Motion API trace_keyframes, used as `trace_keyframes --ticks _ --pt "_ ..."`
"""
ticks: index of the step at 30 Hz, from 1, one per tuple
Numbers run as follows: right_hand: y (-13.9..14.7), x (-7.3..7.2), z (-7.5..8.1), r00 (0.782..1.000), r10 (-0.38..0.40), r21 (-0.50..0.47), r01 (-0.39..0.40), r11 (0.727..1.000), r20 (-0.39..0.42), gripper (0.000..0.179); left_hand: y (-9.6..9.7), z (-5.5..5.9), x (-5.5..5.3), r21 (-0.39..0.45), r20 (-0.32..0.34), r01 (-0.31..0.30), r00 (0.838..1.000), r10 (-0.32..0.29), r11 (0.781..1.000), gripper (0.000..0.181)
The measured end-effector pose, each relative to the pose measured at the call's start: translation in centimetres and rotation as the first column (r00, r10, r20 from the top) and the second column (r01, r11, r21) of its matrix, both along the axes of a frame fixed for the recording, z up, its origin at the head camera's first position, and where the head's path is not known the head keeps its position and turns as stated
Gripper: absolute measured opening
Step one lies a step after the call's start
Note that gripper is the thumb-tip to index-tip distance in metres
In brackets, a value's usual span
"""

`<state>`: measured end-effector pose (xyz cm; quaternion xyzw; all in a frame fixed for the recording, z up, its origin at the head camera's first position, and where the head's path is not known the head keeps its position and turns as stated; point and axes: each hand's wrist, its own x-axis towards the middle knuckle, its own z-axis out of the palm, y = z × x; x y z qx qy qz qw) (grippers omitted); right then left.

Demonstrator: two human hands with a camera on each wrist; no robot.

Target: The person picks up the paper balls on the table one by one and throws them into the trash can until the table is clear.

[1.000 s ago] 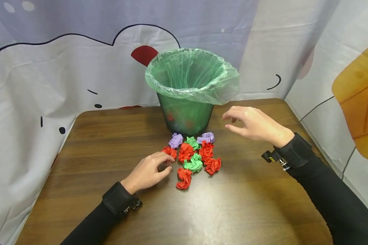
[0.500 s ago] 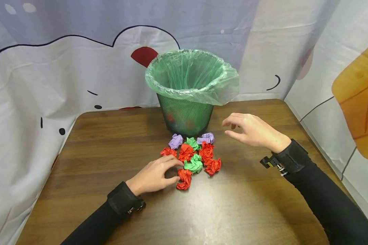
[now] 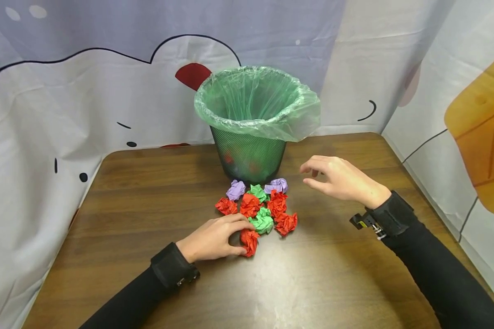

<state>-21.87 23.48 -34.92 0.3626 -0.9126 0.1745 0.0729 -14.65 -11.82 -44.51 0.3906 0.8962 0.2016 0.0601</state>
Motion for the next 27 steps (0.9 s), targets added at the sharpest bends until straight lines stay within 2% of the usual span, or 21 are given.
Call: trace_keyframes --ticks 5,13,21,27 --pt "0.2 0.1 -0.5 1.000 -0.006 -0.005 0.006 1.000 0.002 0.019 0.2 0.0 0.1 -0.011 0.035 -0.007 0.999 0.007 1.000 0.047" --pt "0.6 0.5 -1.8 0.999 -0.008 -0.020 0.008 1.000 0.041 0.019 0.5 -0.1 0.1 -0.039 0.063 -0.022 0.998 0.024 0.999 0.035" --pt "0.7 1.0 -3.6 0.995 -0.007 -0.020 0.009 1.000 0.102 0.019 0.3 -0.1 0.1 0.024 0.076 -0.021 0.997 0.019 0.999 0.029" --pt "0.7 1.2 -4.8 0.993 -0.003 -0.028 0.006 1.000 0.114 0.018 0.0 0.6 0.0 0.066 0.091 -0.041 0.995 0.035 0.997 0.029"
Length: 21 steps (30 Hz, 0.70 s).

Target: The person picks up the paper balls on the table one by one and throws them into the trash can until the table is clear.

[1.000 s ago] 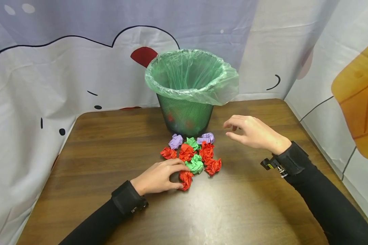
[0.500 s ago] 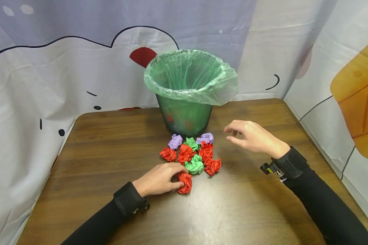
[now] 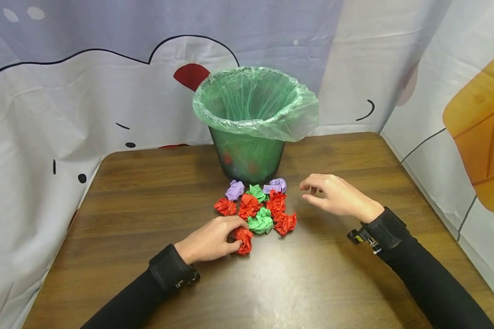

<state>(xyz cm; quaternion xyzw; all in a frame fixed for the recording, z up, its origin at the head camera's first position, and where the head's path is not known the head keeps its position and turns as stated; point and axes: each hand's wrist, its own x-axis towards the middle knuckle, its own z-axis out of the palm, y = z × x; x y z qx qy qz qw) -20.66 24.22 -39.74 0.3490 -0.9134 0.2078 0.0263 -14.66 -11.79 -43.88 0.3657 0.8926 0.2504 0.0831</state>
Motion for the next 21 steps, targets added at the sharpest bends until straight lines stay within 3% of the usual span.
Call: trace_keyframes --ticks 4,10,17,21 --pt "-0.1 0.2 -0.4 1.000 -0.003 -0.005 0.003 1.000 -0.004 0.017 -0.3 0.8 -0.2 0.033 -0.023 -0.012 1.000 0.013 0.999 0.029" --pt "-0.2 0.4 -1.1 1.000 0.006 -0.015 -0.006 1.000 -0.015 0.017 -1.0 2.4 -0.9 0.107 -0.111 -0.033 0.993 0.045 0.994 0.029" --pt "-0.3 0.7 -1.8 1.000 0.011 -0.008 -0.011 1.000 0.000 0.016 -1.7 4.3 -1.7 0.205 -0.219 -0.027 0.973 0.073 0.978 0.025" --pt "-0.3 0.8 -2.0 1.000 0.012 -0.008 -0.012 1.000 0.006 0.017 -2.0 5.6 -2.4 0.250 -0.283 -0.035 0.953 0.108 0.968 0.025"
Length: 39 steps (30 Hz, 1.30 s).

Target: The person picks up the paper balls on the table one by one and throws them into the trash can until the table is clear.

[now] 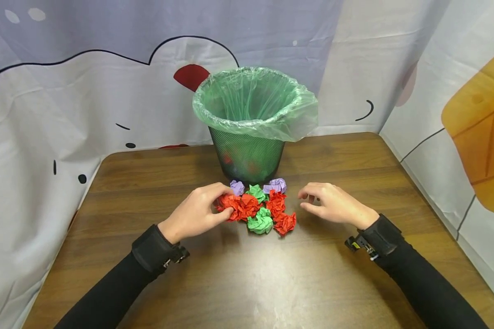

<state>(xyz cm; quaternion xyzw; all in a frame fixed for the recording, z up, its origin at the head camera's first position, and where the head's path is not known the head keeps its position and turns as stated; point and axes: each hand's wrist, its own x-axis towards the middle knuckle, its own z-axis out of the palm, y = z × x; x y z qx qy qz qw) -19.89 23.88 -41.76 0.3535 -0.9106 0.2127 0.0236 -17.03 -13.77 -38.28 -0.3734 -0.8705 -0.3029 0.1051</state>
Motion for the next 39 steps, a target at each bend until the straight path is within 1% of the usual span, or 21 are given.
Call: trace_keyframes --ticks 4,7,12,20,24,29,32,35,39 --pt "0.0 0.1 -0.2 1.000 -0.006 0.006 0.006 1.000 0.020 0.018 -0.2 1.6 -0.8 0.051 -0.059 -0.036 0.997 0.039 0.998 0.025" --pt "0.0 0.2 -0.4 0.999 -0.012 0.002 0.012 1.000 0.033 0.018 -0.4 3.1 -1.5 0.091 -0.110 -0.059 0.992 0.069 0.994 0.024" --pt "-0.1 0.2 -0.5 0.999 -0.017 0.004 0.017 1.000 0.046 0.018 -0.8 5.5 -2.7 0.158 -0.189 -0.100 0.973 0.129 0.982 0.024" --pt "-0.1 0.3 -0.7 0.999 -0.011 0.008 0.010 1.000 0.038 0.019 -0.7 9.5 -4.1 0.238 -0.250 -0.157 0.944 0.217 0.958 0.024" --pt "-0.2 0.3 -0.8 0.999 -0.008 0.002 0.008 1.000 0.037 0.019 -0.4 11.2 -4.8 0.252 -0.265 -0.193 0.929 0.259 0.948 0.027" --pt "-0.1 0.3 -0.8 0.999 -0.016 0.005 0.015 1.000 0.046 0.019 0.0 13.2 -5.9 0.249 -0.264 -0.265 0.907 0.328 0.932 0.028" --pt "-0.1 0.3 -0.8 0.998 -0.019 0.007 0.019 1.000 0.054 0.020 0.3 14.4 -6.5 0.261 -0.262 -0.293 0.896 0.360 0.920 0.030" --pt "-0.1 0.3 -0.8 0.998 -0.022 0.007 0.022 1.000 0.056 0.020 0.6 15.6 -7.1 0.284 -0.255 -0.313 0.886 0.386 0.906 0.031" --pt "-0.2 0.2 -0.8 0.999 -0.020 0.001 0.020 1.000 0.047 0.020 1.0 16.8 -7.8 0.283 -0.227 -0.348 0.881 0.415 0.894 0.033"
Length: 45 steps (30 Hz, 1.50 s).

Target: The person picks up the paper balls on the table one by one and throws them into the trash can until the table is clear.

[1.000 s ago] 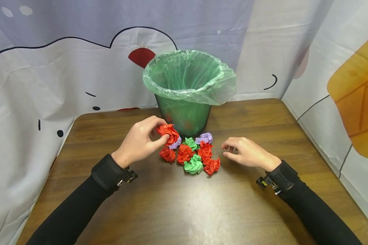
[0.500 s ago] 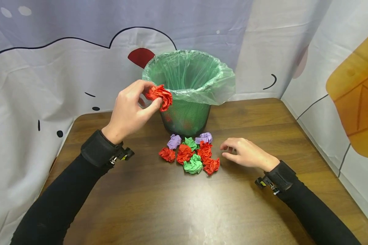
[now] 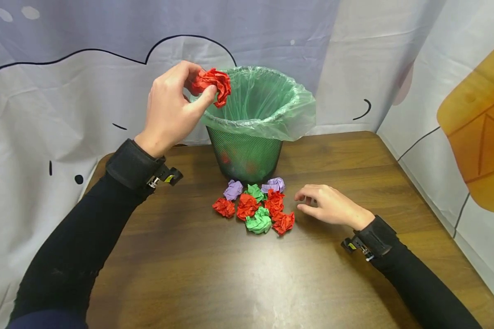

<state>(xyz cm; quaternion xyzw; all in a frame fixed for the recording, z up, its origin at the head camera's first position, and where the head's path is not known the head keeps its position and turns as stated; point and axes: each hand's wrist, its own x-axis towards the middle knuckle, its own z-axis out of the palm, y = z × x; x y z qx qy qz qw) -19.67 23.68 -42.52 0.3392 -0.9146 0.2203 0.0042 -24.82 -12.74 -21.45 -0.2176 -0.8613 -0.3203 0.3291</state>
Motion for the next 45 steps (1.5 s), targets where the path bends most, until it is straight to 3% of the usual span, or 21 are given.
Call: trace_keyframes --ticks 16,26,30,35,45 --pt "-0.3 -0.1 -0.1 1.000 -0.016 -0.004 0.016 1.000 0.009 0.020 0.9 3.8 -3.0 -0.083 0.053 -0.120 0.991 0.124 0.989 0.041" --pt "-0.5 -0.1 -0.3 1.000 -0.018 -0.003 0.018 1.000 0.016 0.020 1.5 4.9 -4.5 -0.147 0.162 -0.160 0.970 0.183 0.976 0.045" --pt "-0.5 -0.1 -0.4 1.000 -0.012 -0.014 0.012 1.000 0.001 0.020 1.9 4.8 -5.1 -0.188 0.217 -0.134 0.960 0.174 0.973 0.051" --pt "-0.6 0.0 -0.4 1.000 -0.004 -0.020 0.004 1.000 -0.014 0.018 1.9 4.0 -5.4 -0.205 0.236 -0.112 0.958 0.160 0.972 0.054" --pt "-0.6 0.2 -0.7 1.000 -0.006 -0.003 0.006 1.000 0.016 0.020 0.2 1.4 -4.1 -0.201 0.210 -0.075 0.971 0.117 0.977 0.038"
